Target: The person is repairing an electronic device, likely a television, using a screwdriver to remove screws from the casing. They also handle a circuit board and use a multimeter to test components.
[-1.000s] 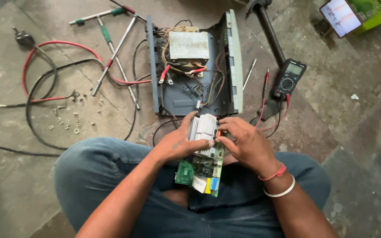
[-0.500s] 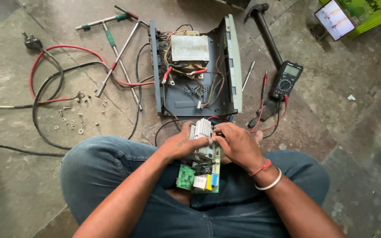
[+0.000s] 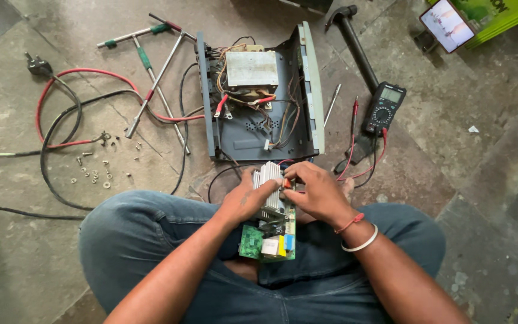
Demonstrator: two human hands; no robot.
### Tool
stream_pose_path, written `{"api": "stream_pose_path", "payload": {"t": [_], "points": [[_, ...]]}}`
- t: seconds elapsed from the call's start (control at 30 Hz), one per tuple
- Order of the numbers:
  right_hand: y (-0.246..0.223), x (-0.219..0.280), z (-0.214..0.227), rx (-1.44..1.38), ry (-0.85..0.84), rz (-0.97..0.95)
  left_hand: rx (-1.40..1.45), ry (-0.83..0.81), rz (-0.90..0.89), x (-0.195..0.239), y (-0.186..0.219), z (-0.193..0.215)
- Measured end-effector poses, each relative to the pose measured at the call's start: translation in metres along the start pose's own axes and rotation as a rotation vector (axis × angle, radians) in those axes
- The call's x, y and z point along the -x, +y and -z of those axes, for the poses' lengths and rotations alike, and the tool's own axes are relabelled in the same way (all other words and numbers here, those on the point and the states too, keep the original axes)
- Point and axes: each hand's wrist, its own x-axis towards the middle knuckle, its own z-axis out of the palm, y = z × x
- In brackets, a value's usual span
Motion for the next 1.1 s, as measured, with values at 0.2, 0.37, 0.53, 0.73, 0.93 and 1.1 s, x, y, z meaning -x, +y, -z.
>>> {"api": "stream_pose_path", "payload": {"t": [0.2, 0.37, 0.53, 0.73, 0.93, 1.1], "points": [[-0.002, 0.003, -0.006, -0.04, 0.044, -0.049, -0.034, 0.051, 0.076, 0.01, 0.013, -0.003], [-0.003, 0.002, -0.006, -0.084, 0.057, 0.02, -0.094, 0.083, -0.07, 0.017, 0.009, -0.003], [-0.002, 0.0, -0.005, -0.125, 0.007, 0.033, -0.01, 0.098, -0.014, 0.019, 0.012, -0.003], [-0.007, 0.0, -0.001, -0.139, -0.023, 0.029, -0.021, 0.086, 0.052, 0.013, 0.008, -0.003], [-0.008, 0.002, -0.004, -0.064, 0.04, -0.041, -0.022, 0.076, 0.076, 0.006, 0.004, -0.005], [-0.003, 0.004, -0.007, -0.059, 0.074, -0.176, -0.025, 0.078, 0.064, 0.007, 0.006, -0.005]]}}
